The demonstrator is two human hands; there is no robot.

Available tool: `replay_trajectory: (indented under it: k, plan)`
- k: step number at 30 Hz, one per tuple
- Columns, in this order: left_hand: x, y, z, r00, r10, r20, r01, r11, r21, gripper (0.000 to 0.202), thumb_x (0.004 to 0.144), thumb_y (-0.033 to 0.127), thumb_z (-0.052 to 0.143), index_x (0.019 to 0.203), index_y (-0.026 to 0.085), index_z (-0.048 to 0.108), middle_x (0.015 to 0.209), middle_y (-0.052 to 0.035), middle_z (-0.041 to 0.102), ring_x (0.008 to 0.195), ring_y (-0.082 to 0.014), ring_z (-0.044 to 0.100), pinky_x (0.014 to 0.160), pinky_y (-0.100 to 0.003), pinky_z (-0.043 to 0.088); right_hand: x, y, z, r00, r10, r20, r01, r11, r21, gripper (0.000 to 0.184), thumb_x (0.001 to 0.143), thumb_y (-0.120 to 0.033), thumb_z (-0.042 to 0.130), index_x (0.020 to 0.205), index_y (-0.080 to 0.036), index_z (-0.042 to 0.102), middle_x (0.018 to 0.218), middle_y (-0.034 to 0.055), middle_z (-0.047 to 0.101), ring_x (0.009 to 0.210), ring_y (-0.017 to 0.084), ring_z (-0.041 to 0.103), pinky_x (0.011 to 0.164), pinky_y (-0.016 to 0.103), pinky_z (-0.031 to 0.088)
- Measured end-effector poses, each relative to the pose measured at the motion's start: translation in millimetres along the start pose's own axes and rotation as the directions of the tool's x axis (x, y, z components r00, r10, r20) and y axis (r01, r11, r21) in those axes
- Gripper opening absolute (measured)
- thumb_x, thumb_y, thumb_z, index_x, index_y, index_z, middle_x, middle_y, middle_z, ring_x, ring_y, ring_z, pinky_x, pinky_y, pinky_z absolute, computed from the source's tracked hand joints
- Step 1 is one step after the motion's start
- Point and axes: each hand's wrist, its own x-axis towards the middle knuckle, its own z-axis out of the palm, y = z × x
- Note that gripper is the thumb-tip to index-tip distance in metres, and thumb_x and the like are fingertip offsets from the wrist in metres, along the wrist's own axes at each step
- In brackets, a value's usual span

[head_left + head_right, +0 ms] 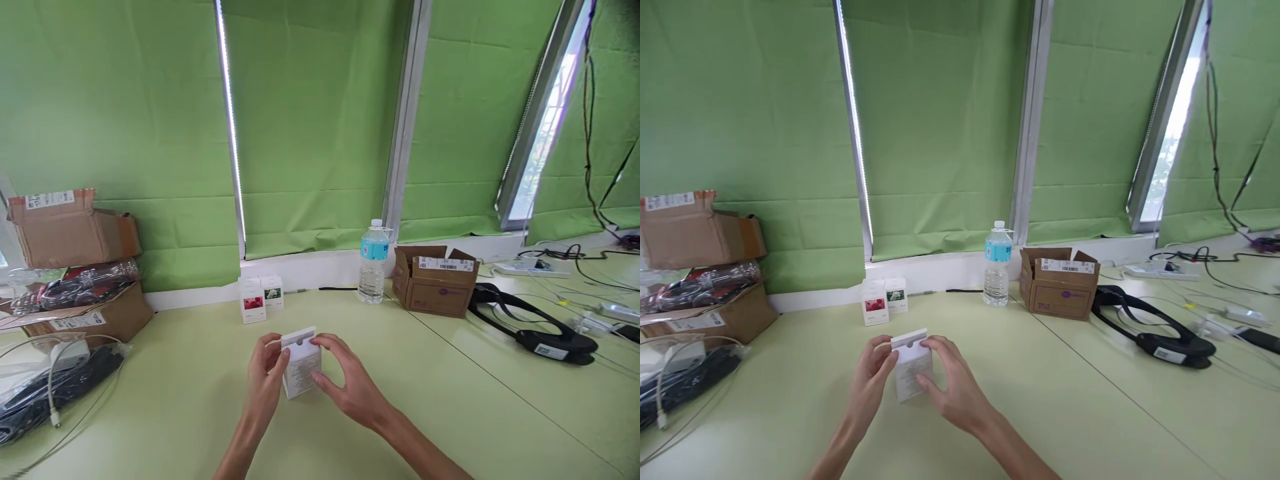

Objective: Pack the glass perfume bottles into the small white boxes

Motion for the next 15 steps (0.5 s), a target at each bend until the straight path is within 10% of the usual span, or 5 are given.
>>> replay_trajectory:
  k: [9, 15]
  plan:
    - [6.9, -5.0, 2.1, 0.996, 0.084, 0.042, -0.088, 0.989, 0.122, 0.027, 0.081, 0.039, 0.058, 0.099, 0.019, 0.057, 0.087, -0.0035, 0.068, 0.075, -0.0162, 0.062, 0.067, -0.026, 0.046, 0.2, 6.1, 6.8, 0.995, -0.038, -0.087, 0.032, 0.997, -0.073, 0.058, 0.09, -0.029, 0.049, 0.145, -0.027, 0.027, 0.146, 0.0072, 0.037, 0.133, 0.023, 0.035, 0.102, 0.043, 0.045]
    - [6.7, -8.8, -7.2, 0.977, 0.155, 0.149, -0.192, 0.942, 0.276, 0.022, 0.088, 0.033, 0.049, 0.101, 0.021, 0.063, 0.101, -0.0048, 0.068, 0.092, -0.0182, 0.063, 0.081, -0.03, 0.048, 3.7, 13.6, 8.2, 0.998, -0.053, -0.018, 0.052, 0.997, -0.055, 0.035, 0.095, -0.032, 0.043, 0.129, -0.026, 0.051, 0.131, 0.0062, 0.054, 0.121, 0.02, 0.051, 0.098, 0.038, 0.049]
